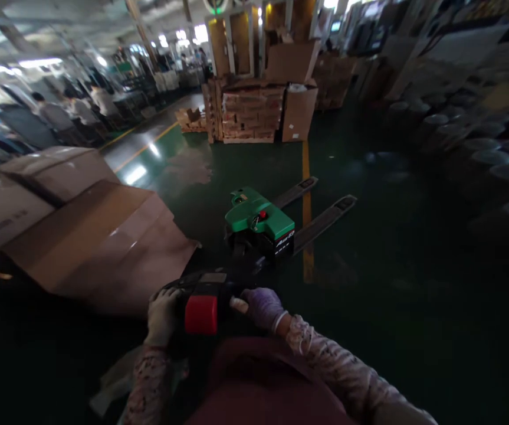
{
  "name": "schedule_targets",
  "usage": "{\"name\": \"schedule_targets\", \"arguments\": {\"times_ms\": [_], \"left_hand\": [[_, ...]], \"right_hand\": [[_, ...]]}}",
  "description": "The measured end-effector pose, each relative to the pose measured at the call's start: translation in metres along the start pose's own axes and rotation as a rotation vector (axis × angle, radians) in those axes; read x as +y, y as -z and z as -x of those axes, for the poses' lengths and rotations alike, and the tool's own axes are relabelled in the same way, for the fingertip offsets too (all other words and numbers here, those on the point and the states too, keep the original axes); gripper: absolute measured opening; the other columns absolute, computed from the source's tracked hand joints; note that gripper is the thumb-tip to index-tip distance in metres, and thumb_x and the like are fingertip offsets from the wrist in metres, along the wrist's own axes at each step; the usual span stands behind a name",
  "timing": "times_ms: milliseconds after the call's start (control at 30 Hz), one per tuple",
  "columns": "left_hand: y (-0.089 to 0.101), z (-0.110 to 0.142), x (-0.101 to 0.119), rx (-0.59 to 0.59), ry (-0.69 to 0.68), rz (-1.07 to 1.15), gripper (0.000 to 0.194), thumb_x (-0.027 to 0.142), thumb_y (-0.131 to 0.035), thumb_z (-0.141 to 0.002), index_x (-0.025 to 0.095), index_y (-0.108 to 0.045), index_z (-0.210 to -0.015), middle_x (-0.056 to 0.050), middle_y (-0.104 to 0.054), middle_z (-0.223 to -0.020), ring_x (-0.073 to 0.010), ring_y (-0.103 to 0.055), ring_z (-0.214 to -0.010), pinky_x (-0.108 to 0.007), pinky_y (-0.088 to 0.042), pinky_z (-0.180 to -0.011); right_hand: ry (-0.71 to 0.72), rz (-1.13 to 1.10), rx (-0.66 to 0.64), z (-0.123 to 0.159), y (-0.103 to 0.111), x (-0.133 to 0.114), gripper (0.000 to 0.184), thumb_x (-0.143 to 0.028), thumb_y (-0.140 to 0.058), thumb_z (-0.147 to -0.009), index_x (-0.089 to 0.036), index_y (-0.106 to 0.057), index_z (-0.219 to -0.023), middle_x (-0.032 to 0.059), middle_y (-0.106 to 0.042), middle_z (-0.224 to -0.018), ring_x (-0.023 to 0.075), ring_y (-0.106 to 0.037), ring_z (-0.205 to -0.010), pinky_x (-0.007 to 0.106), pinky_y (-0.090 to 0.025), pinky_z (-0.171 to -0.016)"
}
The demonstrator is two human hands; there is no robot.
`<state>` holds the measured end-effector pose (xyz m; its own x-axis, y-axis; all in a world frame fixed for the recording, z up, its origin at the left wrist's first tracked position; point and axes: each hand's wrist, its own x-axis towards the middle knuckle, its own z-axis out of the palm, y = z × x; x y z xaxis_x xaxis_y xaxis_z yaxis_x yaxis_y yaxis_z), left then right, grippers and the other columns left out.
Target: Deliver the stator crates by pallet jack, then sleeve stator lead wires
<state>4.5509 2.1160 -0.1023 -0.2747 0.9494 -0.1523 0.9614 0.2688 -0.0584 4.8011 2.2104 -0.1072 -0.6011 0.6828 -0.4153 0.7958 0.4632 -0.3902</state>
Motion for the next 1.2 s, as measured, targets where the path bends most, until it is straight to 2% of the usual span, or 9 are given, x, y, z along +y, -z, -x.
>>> {"name": "schedule_targets", "arguments": {"times_ms": [200, 333, 467, 633, 733, 833, 933, 1033, 1200], "left_hand": [[0.012, -0.064, -0.059, 0.105, -0.139, -0.049, 0.032, 0.030, -0.058, -0.077, 0.020, -0.071, -0.104, -0.015, -0.072, -0.110, -0.0331, -0.064, -0.109, -0.049, -0.034, -0.112], [0.030, -0.111, -0.094, 0.019, -0.256, -0.042, 0.026, 0.032, -0.060, -0.075, 0.023, -0.073, -0.096, -0.012, -0.074, -0.103, -0.0319, -0.066, -0.103, -0.044, -0.047, -0.097], [0.054, -0.172, -0.133, 0.008, -0.403, -0.079, 0.023, 0.027, -0.056, -0.077, 0.025, -0.074, -0.091, -0.009, -0.075, -0.094, -0.0276, -0.068, -0.092, -0.036, -0.051, -0.082], [0.067, -0.246, -0.179, 0.189, -0.738, -0.064, 0.021, 0.019, -0.057, -0.075, 0.022, -0.075, -0.084, -0.009, -0.075, -0.084, -0.0247, -0.068, -0.081, -0.034, -0.052, -0.074], [0.064, -0.276, -0.190, 0.352, -0.956, 0.011, 0.024, 0.013, -0.055, -0.075, 0.022, -0.073, -0.086, -0.008, -0.074, -0.081, -0.0239, -0.068, -0.077, -0.034, -0.052, -0.070], [0.062, -0.304, -0.195, 0.415, -1.052, 0.037, 0.024, 0.009, -0.055, -0.072, 0.021, -0.072, -0.085, -0.006, -0.074, -0.078, -0.0239, -0.068, -0.073, -0.034, -0.051, -0.066], [0.069, -0.338, -0.201, 0.334, -1.107, 0.042, 0.019, 0.011, -0.058, -0.070, 0.021, -0.071, -0.080, -0.005, -0.073, -0.076, -0.0229, -0.067, -0.070, -0.033, -0.049, -0.064], [0.079, -0.377, -0.203, 0.164, -1.164, 0.023, 0.011, 0.014, -0.060, -0.073, 0.021, -0.068, -0.073, -0.004, -0.072, -0.071, -0.0203, -0.067, -0.069, -0.030, -0.047, -0.065], [0.090, -0.438, -0.184, 0.001, -1.281, -0.077, 0.007, 0.016, -0.060, -0.075, 0.019, -0.066, -0.075, -0.005, -0.072, -0.073, -0.0212, -0.068, -0.073, -0.032, -0.046, -0.071]], "right_hand": [[-0.054, -0.087, -0.029, -0.031, 0.036, -0.019, 0.066, -0.064, -0.024, -0.100, -0.021, -0.074, -0.103, 0.0100, -0.076, -0.091, 0.0247, -0.072, -0.088, 0.028, -0.048, -0.069], [-0.169, -0.171, 0.012, -0.046, 0.056, -0.040, 0.063, -0.060, -0.025, -0.102, -0.022, -0.074, -0.100, 0.0085, -0.076, -0.091, 0.0227, -0.072, -0.087, 0.026, -0.045, -0.068], [-0.306, -0.234, 0.098, -0.075, 0.063, -0.081, 0.062, -0.061, -0.027, -0.101, -0.022, -0.075, -0.096, 0.0092, -0.076, -0.089, 0.0236, -0.072, -0.086, 0.028, -0.044, -0.067], [-0.446, -0.316, 0.135, -0.115, 0.067, -0.136, 0.059, -0.057, -0.028, -0.103, -0.022, -0.075, -0.096, 0.0086, -0.076, -0.088, 0.0237, -0.072, -0.085, 0.029, -0.042, -0.066], [-0.526, -0.316, 0.182, -0.128, 0.071, -0.152, 0.058, -0.054, -0.028, -0.104, -0.021, -0.076, -0.097, 0.0083, -0.076, -0.086, 0.0220, -0.071, -0.084, 0.027, -0.039, -0.064], [-0.579, -0.336, 0.227, -0.145, 0.069, -0.161, 0.057, -0.053, -0.029, -0.104, -0.022, -0.077, -0.095, 0.0074, -0.076, -0.085, 0.0211, -0.071, -0.082, 0.027, -0.036, -0.062], [-0.609, -0.374, 0.254, -0.170, 0.064, -0.173, 0.055, -0.052, -0.030, -0.104, -0.024, -0.077, -0.096, 0.0066, -0.076, -0.087, 0.0216, -0.071, -0.083, 0.028, -0.034, -0.062], [-0.635, -0.395, 0.276, -0.197, 0.064, -0.184, 0.049, -0.051, -0.035, -0.103, -0.024, -0.076, -0.098, 0.0069, -0.076, -0.090, 0.0218, -0.070, -0.085, 0.028, -0.033, -0.063], [-0.740, -0.445, 0.321, -0.228, 0.076, -0.183, 0.051, -0.054, -0.036, -0.102, -0.023, -0.076, -0.103, 0.0083, -0.075, -0.091, 0.0225, -0.069, -0.087, 0.027, -0.034, -0.065]]}}
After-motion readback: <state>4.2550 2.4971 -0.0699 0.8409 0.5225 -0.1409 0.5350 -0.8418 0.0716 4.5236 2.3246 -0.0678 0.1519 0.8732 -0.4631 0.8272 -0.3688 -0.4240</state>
